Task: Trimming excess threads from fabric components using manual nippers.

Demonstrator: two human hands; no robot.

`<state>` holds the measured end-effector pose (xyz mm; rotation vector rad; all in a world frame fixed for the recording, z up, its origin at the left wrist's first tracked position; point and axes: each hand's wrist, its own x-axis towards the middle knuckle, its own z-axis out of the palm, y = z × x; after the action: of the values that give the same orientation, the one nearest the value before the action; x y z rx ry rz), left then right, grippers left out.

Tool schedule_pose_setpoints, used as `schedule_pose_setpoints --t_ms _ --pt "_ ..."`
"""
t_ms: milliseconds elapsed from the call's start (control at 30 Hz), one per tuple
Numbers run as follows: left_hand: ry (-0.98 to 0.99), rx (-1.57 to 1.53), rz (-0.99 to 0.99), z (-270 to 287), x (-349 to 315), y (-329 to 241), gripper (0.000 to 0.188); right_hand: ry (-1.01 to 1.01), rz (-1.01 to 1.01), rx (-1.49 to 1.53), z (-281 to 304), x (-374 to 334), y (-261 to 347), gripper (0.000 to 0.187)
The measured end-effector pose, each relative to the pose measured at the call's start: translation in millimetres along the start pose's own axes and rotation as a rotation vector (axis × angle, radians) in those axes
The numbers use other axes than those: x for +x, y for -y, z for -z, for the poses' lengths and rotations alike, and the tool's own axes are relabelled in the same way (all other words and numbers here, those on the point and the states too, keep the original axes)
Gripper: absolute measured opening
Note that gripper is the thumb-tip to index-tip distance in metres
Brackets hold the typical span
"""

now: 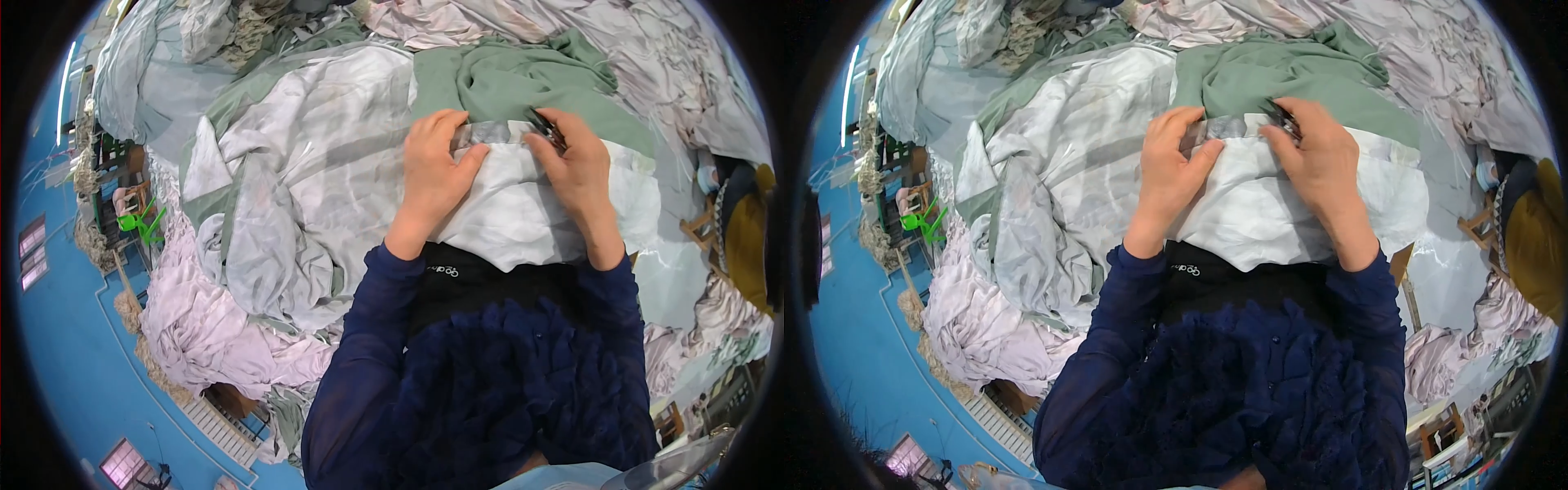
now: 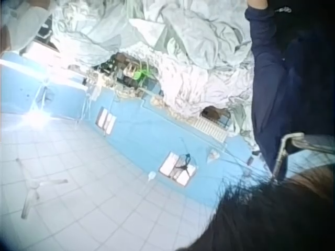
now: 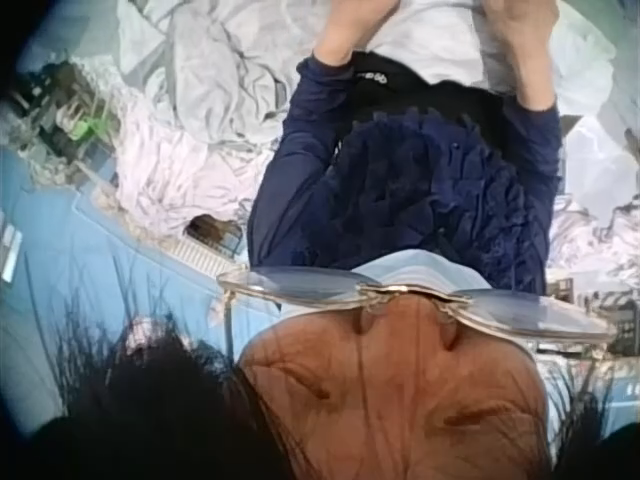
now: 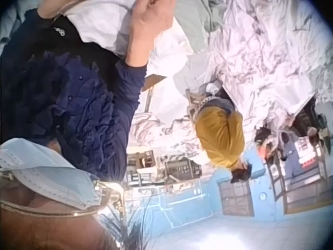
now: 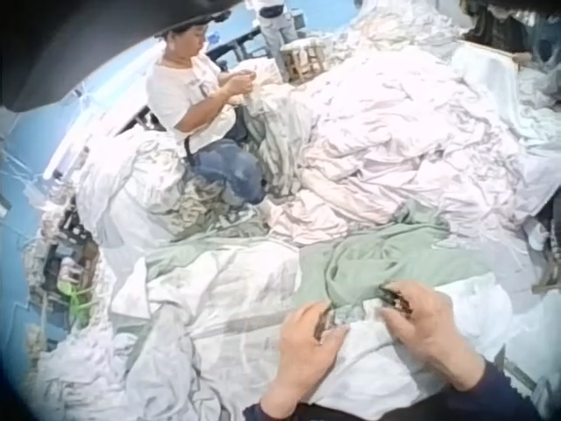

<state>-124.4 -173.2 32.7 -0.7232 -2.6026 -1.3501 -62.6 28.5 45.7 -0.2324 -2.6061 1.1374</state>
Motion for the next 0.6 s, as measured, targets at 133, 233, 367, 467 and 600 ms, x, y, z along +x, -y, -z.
schedule_pose_setpoints --t_ms 133,233,367,467,600 --pt "0.207 -0.111 0.124 4 9 24 0.027 -0.05 -0.173 0.057 32 -8 -47 0.021" --pt "0.371 -0.313 0.365 18 15 26 0.023 -0.043 -0.296 0.07 61 -19 -83 0.016" --pt "0.422 -0.447 0.524 23 22 28 0.01 -0.052 -0.279 0.165 83 -31 -103 0.017" --pt "0.449 -0.497 0.573 30 25 21 0.008 0.018 -0.248 0.209 88 -35 -114 0.017" --pt "0.496 -0.416 0.32 41 24 0 0.009 -0.066 -0.171 0.2 106 -51 -140 0.02"
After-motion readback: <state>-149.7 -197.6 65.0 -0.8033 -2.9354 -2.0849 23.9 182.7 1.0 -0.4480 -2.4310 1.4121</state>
